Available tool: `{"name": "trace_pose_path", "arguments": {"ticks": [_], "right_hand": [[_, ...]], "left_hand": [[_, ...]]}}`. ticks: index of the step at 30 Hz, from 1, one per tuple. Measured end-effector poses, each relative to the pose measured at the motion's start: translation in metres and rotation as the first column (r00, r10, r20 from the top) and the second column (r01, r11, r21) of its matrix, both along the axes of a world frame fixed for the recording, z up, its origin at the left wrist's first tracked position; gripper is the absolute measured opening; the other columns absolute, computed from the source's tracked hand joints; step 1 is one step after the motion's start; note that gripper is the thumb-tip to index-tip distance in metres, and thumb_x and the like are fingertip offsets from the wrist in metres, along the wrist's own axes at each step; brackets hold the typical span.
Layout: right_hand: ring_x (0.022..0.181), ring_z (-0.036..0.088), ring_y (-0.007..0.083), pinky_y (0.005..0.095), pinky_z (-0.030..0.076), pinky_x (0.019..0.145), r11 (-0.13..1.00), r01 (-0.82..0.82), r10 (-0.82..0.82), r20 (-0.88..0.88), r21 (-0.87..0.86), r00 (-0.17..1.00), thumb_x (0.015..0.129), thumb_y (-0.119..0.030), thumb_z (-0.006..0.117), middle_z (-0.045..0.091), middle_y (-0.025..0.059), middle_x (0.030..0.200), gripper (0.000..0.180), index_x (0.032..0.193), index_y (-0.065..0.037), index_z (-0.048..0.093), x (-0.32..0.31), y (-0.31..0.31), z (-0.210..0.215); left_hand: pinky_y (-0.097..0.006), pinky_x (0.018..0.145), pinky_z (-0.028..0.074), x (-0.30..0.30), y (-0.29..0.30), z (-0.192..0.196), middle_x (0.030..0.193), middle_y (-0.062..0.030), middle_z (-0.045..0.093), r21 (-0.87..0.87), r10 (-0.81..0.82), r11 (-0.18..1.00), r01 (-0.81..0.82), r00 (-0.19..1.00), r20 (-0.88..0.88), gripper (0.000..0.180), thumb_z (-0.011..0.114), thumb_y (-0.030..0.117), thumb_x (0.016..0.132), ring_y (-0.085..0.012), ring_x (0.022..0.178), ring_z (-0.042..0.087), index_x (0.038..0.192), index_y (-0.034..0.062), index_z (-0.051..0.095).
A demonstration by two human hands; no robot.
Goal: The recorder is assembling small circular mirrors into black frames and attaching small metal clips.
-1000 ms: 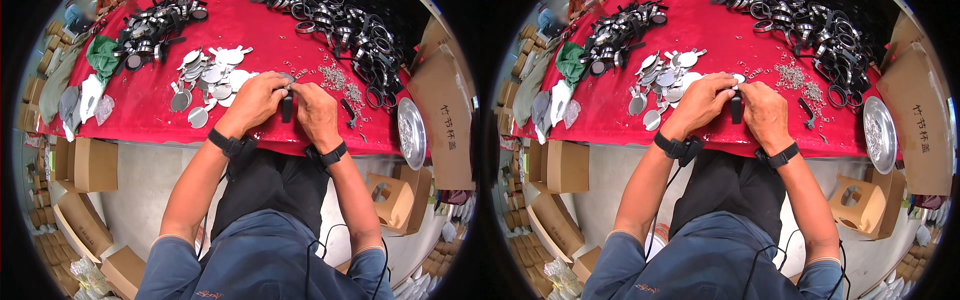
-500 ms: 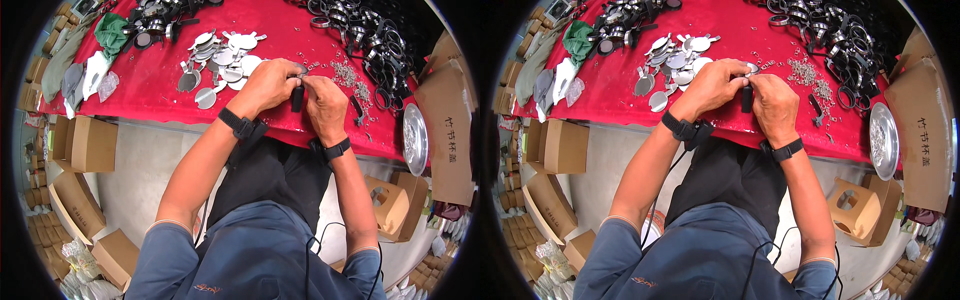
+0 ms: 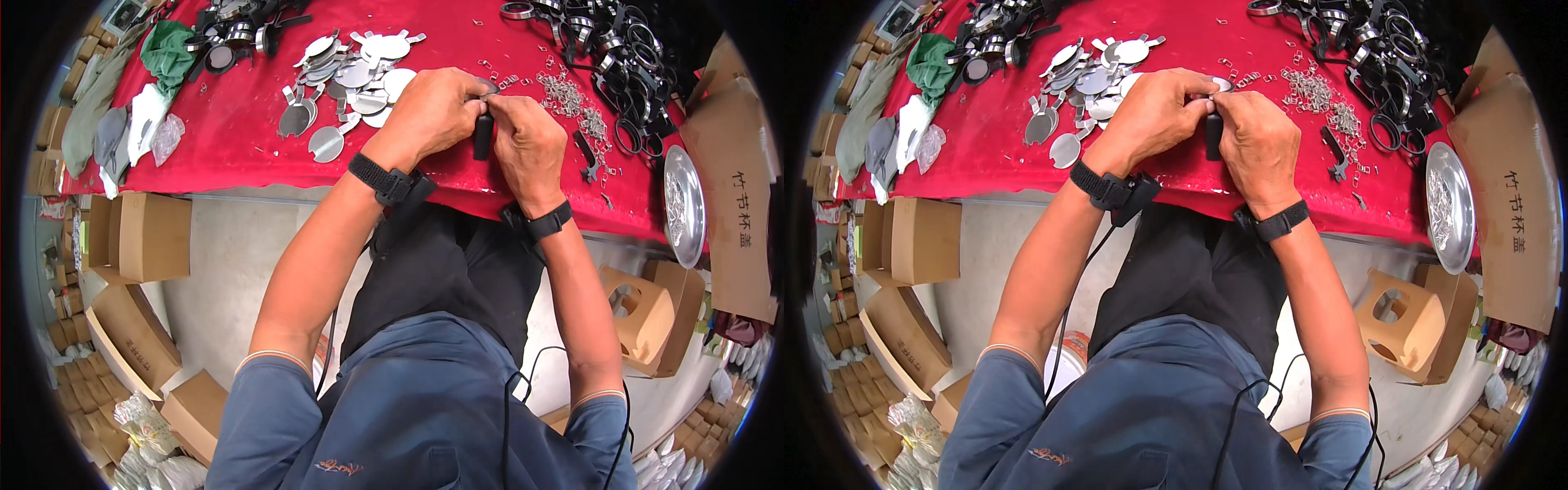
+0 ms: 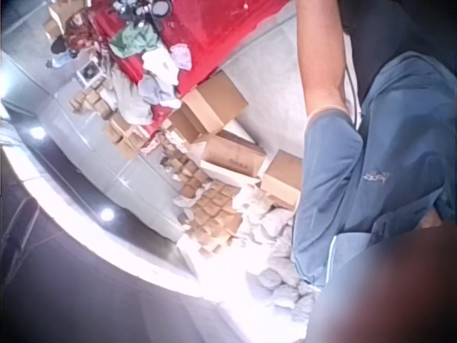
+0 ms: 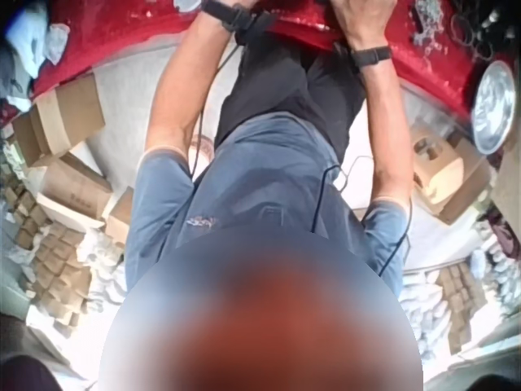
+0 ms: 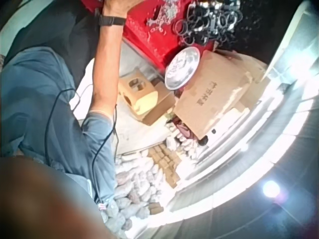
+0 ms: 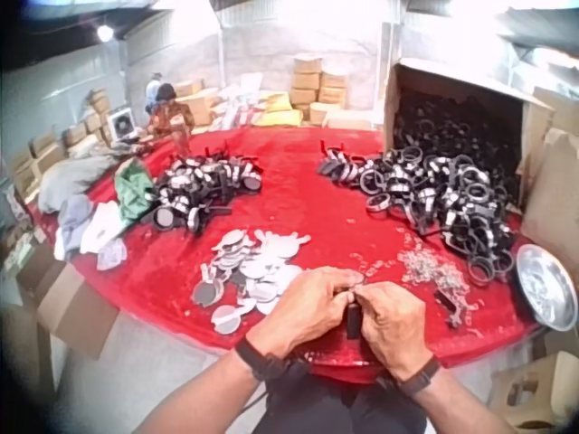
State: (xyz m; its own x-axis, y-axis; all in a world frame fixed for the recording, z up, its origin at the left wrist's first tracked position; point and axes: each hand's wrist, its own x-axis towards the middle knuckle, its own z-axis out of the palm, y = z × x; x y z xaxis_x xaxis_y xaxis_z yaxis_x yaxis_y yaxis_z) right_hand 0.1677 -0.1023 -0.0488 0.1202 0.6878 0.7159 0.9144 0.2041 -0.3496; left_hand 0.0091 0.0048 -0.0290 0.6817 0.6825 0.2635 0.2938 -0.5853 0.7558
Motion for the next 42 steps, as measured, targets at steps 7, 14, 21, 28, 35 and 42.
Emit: {"name": "trace_pose_path", "arguments": {"ticks": [7,14,21,28,35,42], "right_hand": [[0.090,0.080,0.0349,0.0432,0.063,0.080,1.000,0.003,-0.006,-0.194,-0.016,0.981,0.097,-0.003,0.077,0.080,0.0143,0.098,0.014,0.110,-0.005,0.082,-0.003,-0.005,-0.003],[0.094,0.080,0.0370,0.0438,0.062,0.085,0.994,0.019,-0.058,-0.390,-0.104,0.919,0.097,-0.002,0.076,0.081,0.0172,0.101,0.017,0.112,-0.002,0.083,-0.004,-0.010,-0.002],[0.096,0.079,0.0388,0.0450,0.062,0.086,0.989,-0.016,-0.050,-0.432,-0.146,0.900,0.097,-0.001,0.074,0.080,0.0195,0.103,0.019,0.114,0.000,0.083,-0.008,-0.012,0.000],[0.097,0.077,0.0416,0.0479,0.061,0.087,0.997,-0.024,-0.006,-0.364,-0.078,0.932,0.096,0.001,0.072,0.077,0.0209,0.105,0.021,0.115,0.002,0.080,-0.011,-0.012,-0.008],[0.096,0.076,0.0419,0.0484,0.061,0.086,0.993,-0.016,-0.032,-0.405,-0.113,0.914,0.097,0.001,0.071,0.077,0.0214,0.103,0.021,0.116,0.001,0.080,-0.001,-0.034,0.003],[0.103,0.082,0.0278,0.0380,0.063,0.093,0.928,0.295,-0.365,-0.401,-0.227,0.840,0.098,-0.007,0.077,0.084,0.0159,0.111,0.023,0.120,-0.003,0.084,0.090,-0.123,0.037]], "left_hand": [[-0.041,0.096,0.063,0.004,-0.003,0.002,0.123,-0.0216,0.083,0.040,0.053,0.998,-0.051,0.998,-0.043,0.034,0.073,0.014,0.095,-0.0362,0.107,0.081,0.124,0.0012,0.084],[-0.039,0.093,0.063,0.008,-0.003,0.007,0.120,-0.0193,0.085,0.020,0.085,0.996,-0.084,0.994,-0.076,0.034,0.072,0.013,0.094,-0.0327,0.098,0.082,0.122,0.0020,0.086],[-0.039,0.094,0.063,0.007,0.006,0.005,0.120,-0.0189,0.085,0.007,0.085,0.996,-0.085,0.992,-0.093,0.032,0.074,0.012,0.095,-0.0315,0.100,0.083,0.123,0.0025,0.086],[-0.039,0.098,0.063,0.008,0.000,0.007,0.119,-0.0199,0.085,0.097,0.093,0.992,-0.082,0.989,-0.118,0.030,0.074,0.012,0.095,-0.0351,0.106,0.083,0.121,0.0018,0.086],[-0.040,0.094,0.064,0.012,0.003,-0.003,0.112,-0.0218,0.085,0.111,0.076,0.991,-0.073,0.997,-0.022,0.030,0.074,0.010,0.094,-0.0363,0.100,0.083,0.119,0.0003,0.086],[-0.036,0.103,0.061,0.012,0.001,0.008,0.125,-0.0196,0.085,-0.023,0.078,0.996,-0.082,0.990,-0.120,0.033,0.075,0.003,0.097,-0.0297,0.113,0.083,0.128,-0.0018,0.083]]}}
